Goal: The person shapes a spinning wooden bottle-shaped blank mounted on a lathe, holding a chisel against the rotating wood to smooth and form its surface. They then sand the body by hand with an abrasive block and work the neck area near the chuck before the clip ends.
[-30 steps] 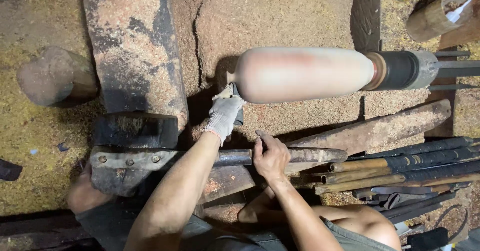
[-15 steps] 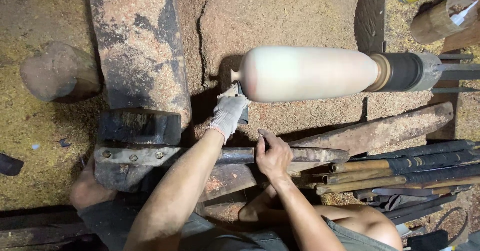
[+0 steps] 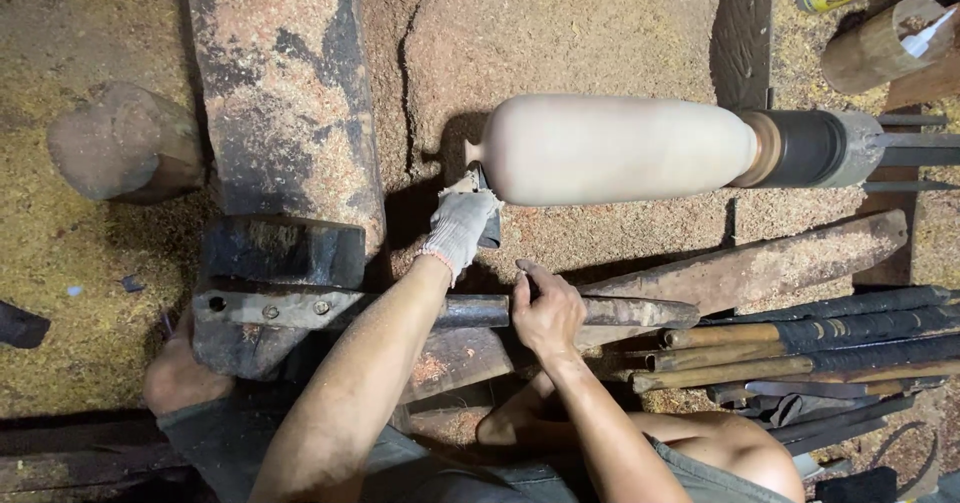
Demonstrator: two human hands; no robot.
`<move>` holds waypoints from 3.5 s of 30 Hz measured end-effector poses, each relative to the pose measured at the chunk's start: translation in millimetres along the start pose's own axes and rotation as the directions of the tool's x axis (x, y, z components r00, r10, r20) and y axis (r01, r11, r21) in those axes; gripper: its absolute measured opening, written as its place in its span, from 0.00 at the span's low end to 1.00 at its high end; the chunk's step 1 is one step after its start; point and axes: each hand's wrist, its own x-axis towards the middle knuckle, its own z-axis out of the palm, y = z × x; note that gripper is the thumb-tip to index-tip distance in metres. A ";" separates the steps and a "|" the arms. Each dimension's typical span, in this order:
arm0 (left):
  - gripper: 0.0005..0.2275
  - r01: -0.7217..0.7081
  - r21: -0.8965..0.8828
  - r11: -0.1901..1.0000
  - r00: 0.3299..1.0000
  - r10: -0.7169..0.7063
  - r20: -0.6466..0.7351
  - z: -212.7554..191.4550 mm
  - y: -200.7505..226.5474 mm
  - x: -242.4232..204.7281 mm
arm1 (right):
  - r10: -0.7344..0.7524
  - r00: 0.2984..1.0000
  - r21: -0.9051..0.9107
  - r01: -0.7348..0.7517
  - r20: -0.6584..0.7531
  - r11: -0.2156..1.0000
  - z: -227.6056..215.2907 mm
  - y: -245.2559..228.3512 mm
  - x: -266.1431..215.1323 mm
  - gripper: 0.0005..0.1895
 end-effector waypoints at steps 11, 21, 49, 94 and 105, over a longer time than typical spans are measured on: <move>0.10 -0.066 0.084 0.994 0.998 0.064 0.019 2.4 -9.1 2.6 | -0.017 1.000 0.012 0.017 -0.023 1.000 0.6 -0.1 -1.6 0.14; 0.14 -0.074 0.218 0.973 0.995 0.057 0.082 -8.0 -4.2 -9.5 | -0.048 0.995 0.028 0.050 -0.082 0.998 0.2 -2.1 -1.4 0.14; 0.14 0.127 -0.793 0.596 0.916 -0.377 -0.136 -28.4 47.2 -46.1 | 0.179 0.981 0.069 -0.183 0.070 0.981 -8.4 -11.9 5.4 0.19; 0.16 0.134 -0.487 0.863 0.932 -0.276 -0.233 11.3 27.8 18.6 | 0.085 0.996 0.043 -0.084 -0.026 0.996 -8.7 -14.2 2.4 0.15; 0.23 0.107 -0.594 0.797 0.979 -0.188 -0.076 39.1 12.3 43.1 | 0.094 0.993 0.038 -0.092 -0.068 0.995 -6.5 -14.6 2.1 0.14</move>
